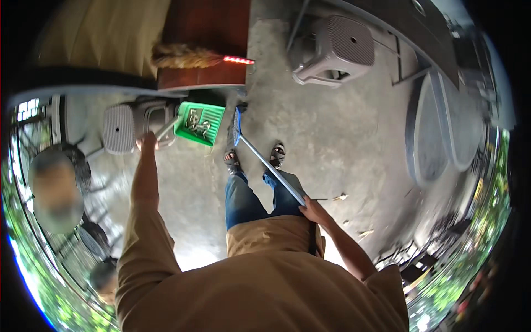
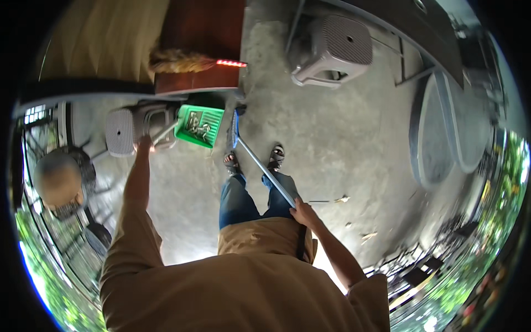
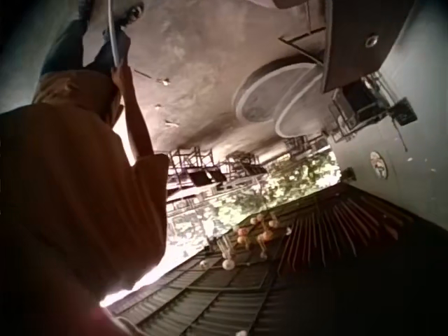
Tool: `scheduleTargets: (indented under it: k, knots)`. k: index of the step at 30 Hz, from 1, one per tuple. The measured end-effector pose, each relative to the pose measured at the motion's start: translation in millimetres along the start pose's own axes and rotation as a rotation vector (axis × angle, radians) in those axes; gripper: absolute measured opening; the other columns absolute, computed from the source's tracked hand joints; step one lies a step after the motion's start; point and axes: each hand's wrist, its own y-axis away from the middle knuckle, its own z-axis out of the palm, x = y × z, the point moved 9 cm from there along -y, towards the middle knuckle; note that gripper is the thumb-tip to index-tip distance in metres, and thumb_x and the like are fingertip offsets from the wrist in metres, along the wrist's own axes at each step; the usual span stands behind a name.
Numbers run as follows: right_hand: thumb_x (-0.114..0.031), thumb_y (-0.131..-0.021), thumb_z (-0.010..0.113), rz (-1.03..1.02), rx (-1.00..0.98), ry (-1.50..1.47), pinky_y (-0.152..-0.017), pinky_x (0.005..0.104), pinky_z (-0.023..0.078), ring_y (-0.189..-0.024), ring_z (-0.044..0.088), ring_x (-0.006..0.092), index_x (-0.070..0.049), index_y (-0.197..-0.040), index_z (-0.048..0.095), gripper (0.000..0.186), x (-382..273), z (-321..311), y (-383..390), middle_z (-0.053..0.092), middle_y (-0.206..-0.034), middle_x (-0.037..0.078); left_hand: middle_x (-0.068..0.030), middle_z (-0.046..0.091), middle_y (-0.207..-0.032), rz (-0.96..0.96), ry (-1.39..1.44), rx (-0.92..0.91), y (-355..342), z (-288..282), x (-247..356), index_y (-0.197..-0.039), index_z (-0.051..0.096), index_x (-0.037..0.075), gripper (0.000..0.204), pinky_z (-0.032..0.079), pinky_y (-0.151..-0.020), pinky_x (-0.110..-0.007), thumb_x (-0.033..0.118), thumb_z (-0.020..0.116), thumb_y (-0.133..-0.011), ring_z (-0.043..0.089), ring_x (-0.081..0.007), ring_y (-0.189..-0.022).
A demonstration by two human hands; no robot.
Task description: Sweeping debris and leaves into a dustpan using a long-handled broom.
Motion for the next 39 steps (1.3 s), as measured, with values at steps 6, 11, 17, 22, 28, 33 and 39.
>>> scheduleTargets:
  k: [6, 11, 17, 22, 28, 33, 39]
  knots:
    - [-0.026, -0.08, 0.047, 0.075, 0.053, 0.025, -0.059, 0.0434, 0.045, -0.069, 0.055, 0.0381, 0.002, -0.094, 0.043, 0.032, -16, 42, 70, 0.056, -0.07, 0.023, -0.0103, 0.058, -0.097, 0.073, -0.016, -0.035, -5, 58, -23, -0.097, 0.056, 0.013, 0.032, 0.047, -0.074, -0.036, 0.02, 0.061, -0.066, 0.056, -0.024, -0.091]
    - [-0.029, -0.082, 0.042, 0.277, 0.089, 0.045, -0.058, 0.0481, 0.042, -0.067, 0.054, 0.0397, -0.004, -0.095, 0.041, 0.028, 4, 81, 154, 0.056, -0.067, 0.021, -0.0128, 0.061, -0.081, -0.019, 0.346, -0.28, 21, 94, -78, -0.097, 0.053, 0.005, 0.04, 0.05, -0.056, -0.035, 0.012, 0.066, -0.06, 0.061, -0.0214, -0.068]
    - [-0.032, -0.081, 0.044, 0.612, 0.327, -0.225, -0.059, 0.0482, 0.042, -0.068, 0.055, 0.0399, -0.007, -0.094, 0.042, 0.028, 21, 123, 221, 0.056, -0.069, 0.022, -0.0085, 0.043, -0.052, -0.127, 0.976, -0.57, 64, 160, -57, -0.073, 0.048, -0.001, 0.016, 0.035, -0.034, -0.03, -0.001, 0.061, -0.063, 0.044, -0.0162, -0.043]
    - [-0.031, -0.077, 0.049, 0.543, 0.589, -0.596, -0.061, 0.0441, 0.042, -0.08, 0.052, 0.0416, -0.003, -0.087, 0.043, 0.03, 38, 196, 223, 0.055, -0.076, 0.025, -0.0046, 0.04, -0.049, 0.028, 1.119, -0.62, 136, 145, 20, -0.065, 0.049, -0.001, 0.01, 0.033, -0.034, -0.028, 0.001, 0.059, -0.068, 0.04, -0.0133, -0.04]
    - [-0.03, -0.076, 0.048, 0.455, 0.918, -0.595, -0.062, 0.0432, 0.04, -0.081, 0.049, 0.0427, -0.002, -0.081, 0.044, 0.029, 60, 212, 227, 0.052, -0.077, 0.026, -0.0067, 0.045, -0.057, -0.096, 1.284, -0.777, 182, 150, 110, -0.077, 0.056, 0.0, 0.007, 0.037, -0.04, -0.024, 0.004, 0.057, -0.072, 0.045, -0.0139, -0.047]
    - [-0.034, -0.078, 0.039, 0.803, 0.81, -0.941, -0.064, 0.046, 0.039, -0.081, 0.048, 0.0437, 0.0, -0.081, 0.049, 0.036, 142, 207, 211, 0.052, -0.079, 0.027, -0.0064, 0.046, -0.058, 0.031, 1.175, -0.796, 226, 91, 196, -0.079, 0.056, 0.003, 0.008, 0.039, -0.042, -0.024, 0.006, 0.055, -0.073, 0.046, -0.0146, -0.047]
    - [-0.035, -0.08, 0.035, 0.956, 0.81, -1.212, -0.062, 0.0474, 0.037, -0.078, 0.049, 0.0435, 0.002, -0.075, 0.052, 0.041, 273, 227, 185, 0.051, -0.074, 0.028, -0.0031, 0.044, -0.052, 0.167, 1.143, -0.858, 273, 43, 294, -0.076, 0.053, 0.005, 0.008, 0.038, -0.038, -0.025, 0.012, 0.055, -0.073, 0.045, -0.0149, -0.043]
